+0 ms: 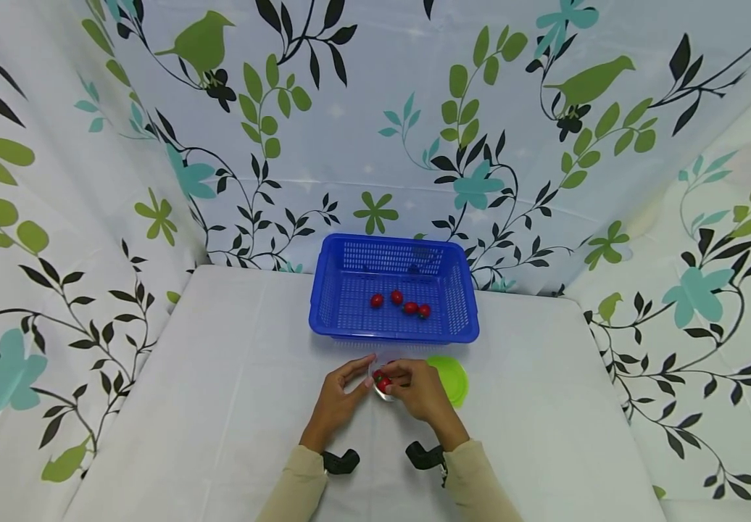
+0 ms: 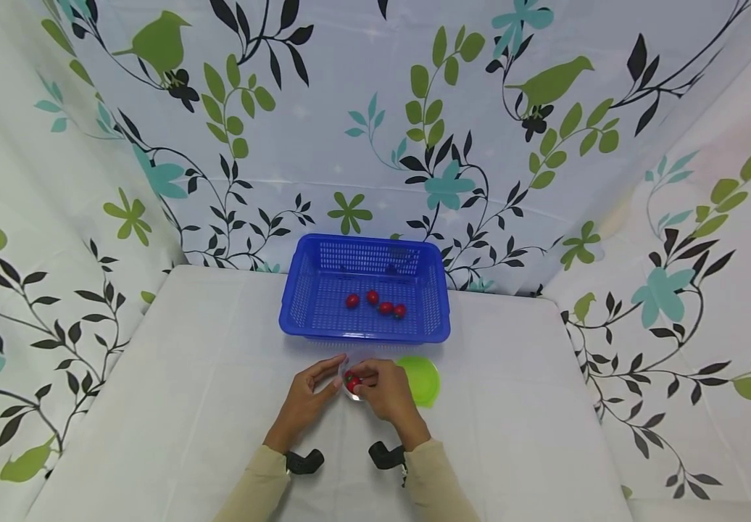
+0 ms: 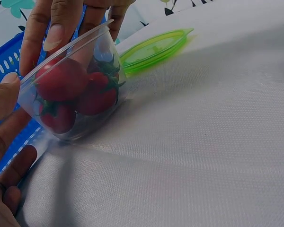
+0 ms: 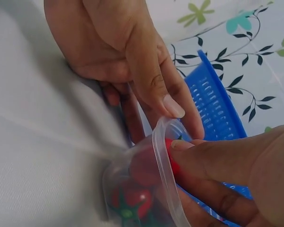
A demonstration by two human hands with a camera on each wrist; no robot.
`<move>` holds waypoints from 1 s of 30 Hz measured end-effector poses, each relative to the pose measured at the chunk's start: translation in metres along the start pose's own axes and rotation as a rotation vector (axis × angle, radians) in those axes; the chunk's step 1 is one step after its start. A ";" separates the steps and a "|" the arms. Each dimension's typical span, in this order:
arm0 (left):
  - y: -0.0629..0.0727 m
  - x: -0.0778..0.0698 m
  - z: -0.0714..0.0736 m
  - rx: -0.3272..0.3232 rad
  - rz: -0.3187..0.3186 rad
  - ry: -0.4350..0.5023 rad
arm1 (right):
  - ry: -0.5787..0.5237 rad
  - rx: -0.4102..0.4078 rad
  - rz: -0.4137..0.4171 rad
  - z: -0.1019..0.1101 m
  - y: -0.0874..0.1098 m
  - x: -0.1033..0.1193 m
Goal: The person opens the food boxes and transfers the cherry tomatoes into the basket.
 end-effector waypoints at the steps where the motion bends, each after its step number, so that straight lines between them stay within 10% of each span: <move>1: 0.000 0.000 0.000 -0.003 -0.007 -0.002 | -0.004 0.001 0.000 0.000 0.000 0.000; 30: 0.002 -0.001 -0.002 -0.010 0.009 0.008 | -0.185 -0.013 -0.129 -0.007 -0.001 -0.003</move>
Point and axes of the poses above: each hand's wrist, its own y-axis away from the middle knuckle, its own z-axis out of the back of the hand, x = y × z, the point moved 4 cm from there along -y, towards the middle knuckle, and after that the axes turned 13 degrees about y, right-handed, at the moved point
